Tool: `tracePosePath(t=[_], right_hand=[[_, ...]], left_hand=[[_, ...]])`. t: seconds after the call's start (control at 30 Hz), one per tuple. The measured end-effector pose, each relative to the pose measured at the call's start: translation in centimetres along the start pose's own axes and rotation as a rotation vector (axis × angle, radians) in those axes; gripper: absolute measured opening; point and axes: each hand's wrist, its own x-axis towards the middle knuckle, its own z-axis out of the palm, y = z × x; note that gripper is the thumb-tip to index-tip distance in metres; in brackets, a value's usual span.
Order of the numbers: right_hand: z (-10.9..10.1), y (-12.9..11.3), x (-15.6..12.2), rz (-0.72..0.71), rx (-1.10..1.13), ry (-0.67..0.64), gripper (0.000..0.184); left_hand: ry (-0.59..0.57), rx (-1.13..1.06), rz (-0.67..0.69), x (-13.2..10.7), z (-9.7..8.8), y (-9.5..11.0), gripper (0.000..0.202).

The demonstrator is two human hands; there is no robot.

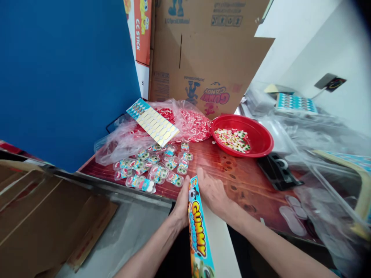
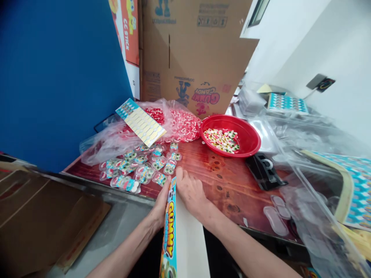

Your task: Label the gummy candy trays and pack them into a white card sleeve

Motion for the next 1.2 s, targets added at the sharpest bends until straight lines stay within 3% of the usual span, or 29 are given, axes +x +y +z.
tracePosePath(t=[0.1, 0.17, 0.27, 0.33, 0.43, 0.53, 0.67, 0.73, 0.83, 1.03, 1.2], right_hand=[[-0.1, 3.9, 3.1, -0.136, -0.003, 0.041, 0.026], [-0.1, 7.7, 5.5, -0.177, -0.023, 0.118, 0.034], [-0.2, 13.0, 8.8, -0.207, -0.148, 0.132, 0.036], [-0.5, 14.6, 10.3, -0.228, -0.269, 0.084, 0.039], [-1.4, 12.9, 11.7, -0.172, -0.387, 0.002, 0.033], [-1.4, 8.0, 13.0, -0.196, -0.367, 0.007, 0.030], [1.2, 3.2, 14.6, -0.339, -0.249, -0.037, 0.037], [2.9, 2.6, 15.1, -0.365, -0.236, -0.029, 0.038], [4.5, 3.0, 15.2, -0.352, -0.212, -0.016, 0.033], [4.0, 3.3, 13.8, -0.193, -0.085, -0.101, 0.050], [3.3, 3.5, 13.3, -0.073, 0.033, -0.207, 0.066]], left_hand=[[-0.054, 0.314, 0.144, 1.5, -0.3, 1.9, 0.064], [-0.021, 0.668, 0.341, 2.6, -1.2, 3.7, 0.051], [0.237, 1.262, 0.635, 4.0, -3.2, 6.2, 0.036], [0.381, 1.575, 0.699, 4.7, -4.1, 7.3, 0.037], [0.476, 1.880, 0.655, 5.4, -3.9, 7.7, 0.042], [0.539, 2.032, 0.605, 6.3, -2.7, 7.1, 0.054], [0.551, 2.066, 0.556, 7.1, -2.6, 6.3, 0.052], [0.537, 2.025, 0.587, 7.0, -3.7, 6.1, 0.047], [0.502, 1.903, 0.689, 6.3, -5.6, 6.2, 0.024], [0.568, 1.434, 0.877, 5.2, -6.9, 7.1, 0.011], [0.558, 1.108, 0.792, 4.1, -7.1, 7.9, 0.019]])
